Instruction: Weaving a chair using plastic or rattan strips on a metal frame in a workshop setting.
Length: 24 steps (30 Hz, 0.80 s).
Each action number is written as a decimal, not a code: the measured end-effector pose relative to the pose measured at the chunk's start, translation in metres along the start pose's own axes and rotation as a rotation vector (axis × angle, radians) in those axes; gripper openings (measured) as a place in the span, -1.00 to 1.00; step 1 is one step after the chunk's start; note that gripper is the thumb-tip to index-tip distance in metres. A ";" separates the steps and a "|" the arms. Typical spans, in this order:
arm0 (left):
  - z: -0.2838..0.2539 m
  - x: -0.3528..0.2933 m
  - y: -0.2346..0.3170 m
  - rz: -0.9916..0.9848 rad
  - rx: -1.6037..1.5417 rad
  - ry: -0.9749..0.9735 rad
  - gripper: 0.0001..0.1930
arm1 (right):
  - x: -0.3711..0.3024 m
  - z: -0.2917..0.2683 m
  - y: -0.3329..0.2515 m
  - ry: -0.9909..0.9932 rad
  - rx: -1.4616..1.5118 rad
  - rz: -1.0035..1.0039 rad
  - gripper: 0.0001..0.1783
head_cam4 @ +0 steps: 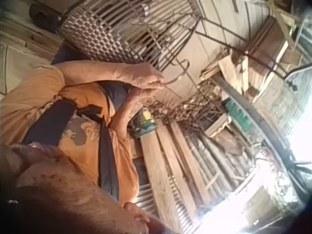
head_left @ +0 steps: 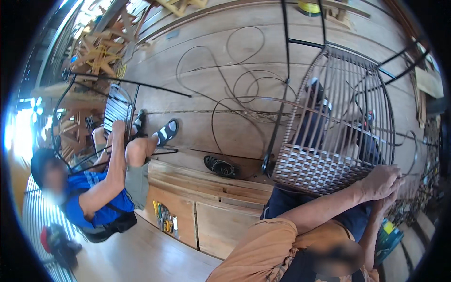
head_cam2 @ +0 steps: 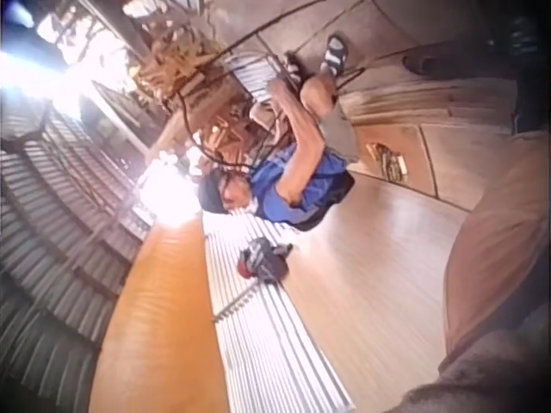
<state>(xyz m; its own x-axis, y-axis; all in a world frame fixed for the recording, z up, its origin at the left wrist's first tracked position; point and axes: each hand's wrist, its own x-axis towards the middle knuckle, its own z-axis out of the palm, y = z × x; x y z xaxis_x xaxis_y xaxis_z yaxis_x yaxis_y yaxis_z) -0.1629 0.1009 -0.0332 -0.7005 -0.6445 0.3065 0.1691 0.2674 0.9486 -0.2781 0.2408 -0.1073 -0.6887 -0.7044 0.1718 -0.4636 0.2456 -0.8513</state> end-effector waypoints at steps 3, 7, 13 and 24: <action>-0.031 -0.015 0.020 0.011 0.228 0.025 -0.54 | 0.007 0.017 -0.034 -0.018 0.208 0.024 -0.46; -0.129 -0.043 0.057 -0.176 0.248 -0.046 -0.67 | 0.017 0.019 -0.059 0.027 -0.205 0.077 -0.44; -0.267 -0.057 0.016 -0.361 1.027 0.274 -0.59 | 0.023 0.008 -0.053 0.127 -0.224 0.062 -0.62; -0.311 -0.062 0.026 -0.704 0.628 -0.148 -0.55 | 0.036 0.030 -0.092 0.247 -0.271 0.110 -0.80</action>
<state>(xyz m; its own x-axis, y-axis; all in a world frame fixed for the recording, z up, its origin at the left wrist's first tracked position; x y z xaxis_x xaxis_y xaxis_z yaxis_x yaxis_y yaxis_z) 0.1003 -0.0750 -0.0028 -0.5872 -0.7186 -0.3725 -0.6978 0.2162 0.6829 -0.2435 0.1733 -0.0380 -0.8410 -0.4903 0.2287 -0.4868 0.5012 -0.7154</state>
